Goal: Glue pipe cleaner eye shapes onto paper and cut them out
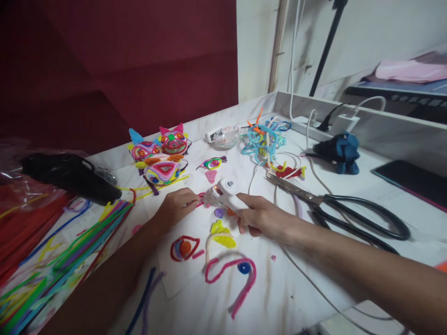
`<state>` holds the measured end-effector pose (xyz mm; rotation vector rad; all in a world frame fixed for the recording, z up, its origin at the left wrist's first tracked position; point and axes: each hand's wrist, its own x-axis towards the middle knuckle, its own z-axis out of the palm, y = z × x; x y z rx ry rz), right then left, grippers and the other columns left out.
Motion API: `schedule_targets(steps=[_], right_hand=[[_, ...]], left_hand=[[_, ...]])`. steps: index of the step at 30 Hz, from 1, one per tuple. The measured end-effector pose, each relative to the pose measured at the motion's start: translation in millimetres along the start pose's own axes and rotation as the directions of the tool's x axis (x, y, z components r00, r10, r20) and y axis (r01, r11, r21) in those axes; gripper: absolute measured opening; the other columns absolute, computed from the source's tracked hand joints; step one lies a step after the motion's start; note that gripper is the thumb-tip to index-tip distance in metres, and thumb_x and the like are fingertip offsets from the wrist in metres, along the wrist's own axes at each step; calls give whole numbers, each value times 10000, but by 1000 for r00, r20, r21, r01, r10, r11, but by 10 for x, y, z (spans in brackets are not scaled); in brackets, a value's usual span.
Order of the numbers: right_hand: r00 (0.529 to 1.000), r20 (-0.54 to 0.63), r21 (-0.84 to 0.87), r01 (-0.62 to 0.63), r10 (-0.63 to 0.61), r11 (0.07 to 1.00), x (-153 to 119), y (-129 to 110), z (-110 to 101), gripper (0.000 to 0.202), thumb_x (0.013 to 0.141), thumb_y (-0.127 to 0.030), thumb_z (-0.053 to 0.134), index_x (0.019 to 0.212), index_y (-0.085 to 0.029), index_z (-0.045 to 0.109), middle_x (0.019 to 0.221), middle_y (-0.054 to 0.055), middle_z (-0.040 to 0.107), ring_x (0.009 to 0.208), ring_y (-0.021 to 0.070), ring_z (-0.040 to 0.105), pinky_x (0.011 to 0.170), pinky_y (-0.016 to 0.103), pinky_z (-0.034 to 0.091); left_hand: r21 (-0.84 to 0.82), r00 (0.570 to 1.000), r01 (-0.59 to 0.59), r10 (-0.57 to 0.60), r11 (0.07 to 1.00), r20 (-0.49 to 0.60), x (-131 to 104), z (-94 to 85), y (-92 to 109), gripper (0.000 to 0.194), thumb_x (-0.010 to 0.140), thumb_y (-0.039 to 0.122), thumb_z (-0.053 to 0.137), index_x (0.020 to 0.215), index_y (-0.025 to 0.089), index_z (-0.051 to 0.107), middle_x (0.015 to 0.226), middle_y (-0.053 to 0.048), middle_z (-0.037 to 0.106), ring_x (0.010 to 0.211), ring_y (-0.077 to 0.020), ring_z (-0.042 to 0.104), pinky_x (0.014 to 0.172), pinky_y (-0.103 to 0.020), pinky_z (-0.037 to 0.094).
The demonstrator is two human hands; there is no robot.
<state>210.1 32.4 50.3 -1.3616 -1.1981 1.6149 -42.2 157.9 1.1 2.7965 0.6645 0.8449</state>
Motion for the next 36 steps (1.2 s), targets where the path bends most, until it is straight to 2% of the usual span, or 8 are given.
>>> schedule_targets(steps=[10,15,26,36], right_hand=[[1000,21,-34,17,-16,999,62,69,30,224,562,-309,573,744,-180,581,586,-20,567,497,97,394,480,281,254],[999,10,-47,32,-31,998,83,112,38,301,596,-328,583,850,-166,597,576,-38,529,519,107,399,490,280,264],[999,20,-70,29,-28,997,62,134,33,246,605,-330,583,809,-200,545,612,-52,468,544,112,396,504,280,295],[999,28,-58,25,-23,998,58,113,23,297,609,-327,588,868,-183,577,617,-42,495,554,123,401,517,288,275]], left_hand=[[-14,1000,22,-22,1000,-5,-6,24,-29,173,926,143,587,827,198,717,817,-26,710,750,-134,680,700,-220,527],[-35,999,44,-44,998,1,-13,35,-38,166,918,139,600,820,198,721,814,-22,707,742,-129,677,686,-213,515],[-28,998,56,-55,998,23,7,-8,-12,174,920,146,594,837,204,735,821,-27,718,746,-130,683,685,-215,522],[-50,999,47,-48,998,-7,11,-6,-10,174,904,122,602,826,199,737,807,-21,725,742,-132,696,693,-213,531]])
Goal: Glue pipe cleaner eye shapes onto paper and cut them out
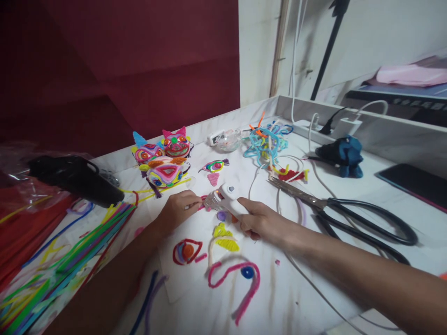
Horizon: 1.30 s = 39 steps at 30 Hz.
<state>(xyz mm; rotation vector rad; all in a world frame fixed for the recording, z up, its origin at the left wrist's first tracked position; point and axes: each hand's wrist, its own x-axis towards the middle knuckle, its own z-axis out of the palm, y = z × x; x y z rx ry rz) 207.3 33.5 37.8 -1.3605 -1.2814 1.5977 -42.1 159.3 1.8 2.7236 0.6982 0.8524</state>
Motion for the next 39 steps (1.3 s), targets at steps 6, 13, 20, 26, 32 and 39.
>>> schedule_targets(steps=[6,13,20,26,32,39], right_hand=[[1000,1,49,-9,9,999,-42,-15,-25,313,615,-319,610,894,-179,592,623,-31,529,558,126,398,531,299,267],[1000,-4,90,-3,3,996,-8,0,15,278,589,-315,582,839,-195,576,583,-41,504,528,116,372,514,302,235],[1000,14,76,18,-19,997,8,0,42,243,588,-298,562,810,-202,551,609,-55,472,548,107,360,515,285,249],[1000,20,97,22,-24,995,-2,24,32,217,603,-277,555,806,-202,551,610,-49,460,564,114,355,523,290,242],[1000,10,112,11,-13,994,-5,26,27,239,577,-287,564,800,-204,545,603,-49,472,550,111,357,514,290,240],[1000,17,120,12,-15,993,-26,9,24,238,586,-292,568,803,-200,539,598,-55,475,545,107,359,513,290,233]], left_hand=[[6,1000,12,-12,1000,4,2,-2,-4,176,906,133,600,825,201,741,810,-26,733,750,-136,700,699,-217,535],[8,1000,21,-21,1000,-3,3,-4,-8,192,904,147,588,810,211,744,792,-21,731,724,-130,690,670,-213,531],[-3,1000,10,-10,1000,-9,3,1,-20,173,893,124,606,822,201,743,806,-24,730,737,-130,695,686,-207,527],[1,1000,25,-25,1000,14,6,-4,-21,184,910,153,599,816,210,746,807,-25,737,738,-131,693,691,-213,538],[-4,1000,21,-21,1000,9,3,-3,-24,193,917,163,593,805,210,743,797,-25,733,721,-130,685,676,-213,534],[-4,1000,24,-24,1000,10,6,0,-27,184,909,152,598,812,204,744,799,-28,733,720,-132,687,670,-213,527]])
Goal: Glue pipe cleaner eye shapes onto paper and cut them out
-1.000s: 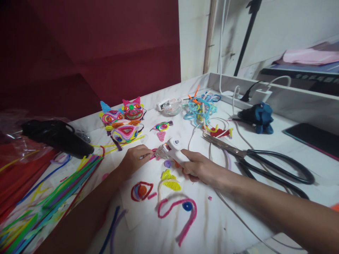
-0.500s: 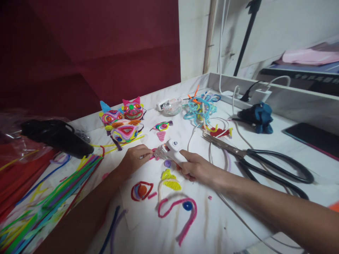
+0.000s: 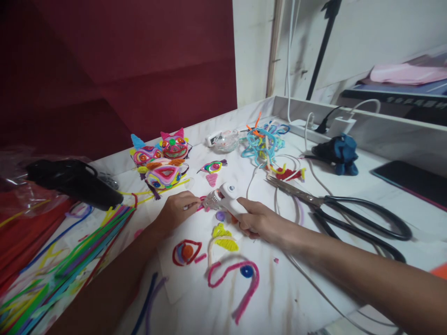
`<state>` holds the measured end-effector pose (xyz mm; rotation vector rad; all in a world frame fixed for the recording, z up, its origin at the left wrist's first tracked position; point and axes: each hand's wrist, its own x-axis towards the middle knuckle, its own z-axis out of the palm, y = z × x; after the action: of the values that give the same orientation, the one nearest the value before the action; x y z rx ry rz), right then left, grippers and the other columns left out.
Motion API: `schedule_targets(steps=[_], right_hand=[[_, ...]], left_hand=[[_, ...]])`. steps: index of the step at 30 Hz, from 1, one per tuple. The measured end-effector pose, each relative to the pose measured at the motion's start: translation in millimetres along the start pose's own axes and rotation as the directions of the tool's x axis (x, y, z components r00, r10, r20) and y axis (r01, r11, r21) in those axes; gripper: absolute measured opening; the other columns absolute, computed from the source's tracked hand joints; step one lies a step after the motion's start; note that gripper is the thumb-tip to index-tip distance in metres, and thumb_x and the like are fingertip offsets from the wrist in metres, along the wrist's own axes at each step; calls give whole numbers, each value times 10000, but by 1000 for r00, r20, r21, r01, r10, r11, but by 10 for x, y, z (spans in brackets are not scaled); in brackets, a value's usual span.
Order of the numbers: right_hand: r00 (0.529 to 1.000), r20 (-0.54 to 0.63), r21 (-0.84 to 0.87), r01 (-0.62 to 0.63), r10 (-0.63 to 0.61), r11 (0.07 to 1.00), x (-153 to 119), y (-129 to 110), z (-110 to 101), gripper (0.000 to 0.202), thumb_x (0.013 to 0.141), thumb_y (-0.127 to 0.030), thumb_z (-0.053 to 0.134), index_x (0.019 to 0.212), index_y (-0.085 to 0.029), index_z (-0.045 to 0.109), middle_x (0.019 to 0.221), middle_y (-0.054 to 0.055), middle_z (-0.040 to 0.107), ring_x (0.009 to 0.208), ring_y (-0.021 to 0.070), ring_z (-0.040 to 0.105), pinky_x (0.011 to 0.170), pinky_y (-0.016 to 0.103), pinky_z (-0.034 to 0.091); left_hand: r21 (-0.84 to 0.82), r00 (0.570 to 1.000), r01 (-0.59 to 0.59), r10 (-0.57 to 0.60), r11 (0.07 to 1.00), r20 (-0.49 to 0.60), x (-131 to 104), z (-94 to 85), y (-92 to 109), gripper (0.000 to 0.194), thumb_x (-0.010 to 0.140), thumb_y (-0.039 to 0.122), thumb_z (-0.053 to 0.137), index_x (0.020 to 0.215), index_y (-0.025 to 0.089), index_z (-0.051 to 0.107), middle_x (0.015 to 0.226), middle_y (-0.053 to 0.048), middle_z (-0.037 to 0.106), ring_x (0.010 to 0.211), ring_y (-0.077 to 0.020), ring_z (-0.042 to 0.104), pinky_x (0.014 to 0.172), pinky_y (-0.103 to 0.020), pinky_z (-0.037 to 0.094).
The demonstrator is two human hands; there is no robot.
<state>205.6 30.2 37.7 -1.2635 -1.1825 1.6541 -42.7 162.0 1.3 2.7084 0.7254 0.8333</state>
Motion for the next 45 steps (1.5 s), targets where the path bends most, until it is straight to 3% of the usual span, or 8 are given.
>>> schedule_targets(steps=[9,25,32,38,45], right_hand=[[1000,3,-3,26,-26,1000,17,20,20,155,609,-276,556,741,-212,507,582,-61,447,537,103,345,517,305,223],[999,-36,-2,-14,14,1000,4,2,4,284,565,-315,567,820,-188,562,581,-55,510,523,98,378,488,280,234],[1000,-10,-37,19,-19,999,14,46,-28,245,581,-309,557,795,-191,551,590,-54,515,525,96,374,499,283,242],[1000,-12,-63,28,-29,998,-18,76,-72,331,622,-304,571,923,-168,596,638,-41,534,570,117,397,528,289,266],[997,-65,-61,37,-40,997,-97,-12,-125,270,611,-288,603,862,-192,635,660,-14,548,598,137,437,544,297,281]], left_hand=[[-3,1000,-15,15,1000,-7,2,-6,9,174,902,135,610,805,196,741,791,-28,732,705,-132,683,659,-213,526],[7,1000,-19,19,1000,-21,0,4,1,163,878,110,620,798,196,733,773,-16,728,695,-129,677,657,-212,508],[16,1000,-10,11,1000,-17,-2,6,-3,170,861,88,622,782,190,732,778,-22,734,695,-130,681,659,-212,511],[6,999,-14,14,1000,-30,2,8,0,162,868,95,623,796,190,733,769,-19,731,692,-129,684,656,-212,515],[11,1000,-8,8,1000,-27,-2,5,11,162,874,104,615,815,199,731,782,-17,737,718,-136,692,681,-224,528]])
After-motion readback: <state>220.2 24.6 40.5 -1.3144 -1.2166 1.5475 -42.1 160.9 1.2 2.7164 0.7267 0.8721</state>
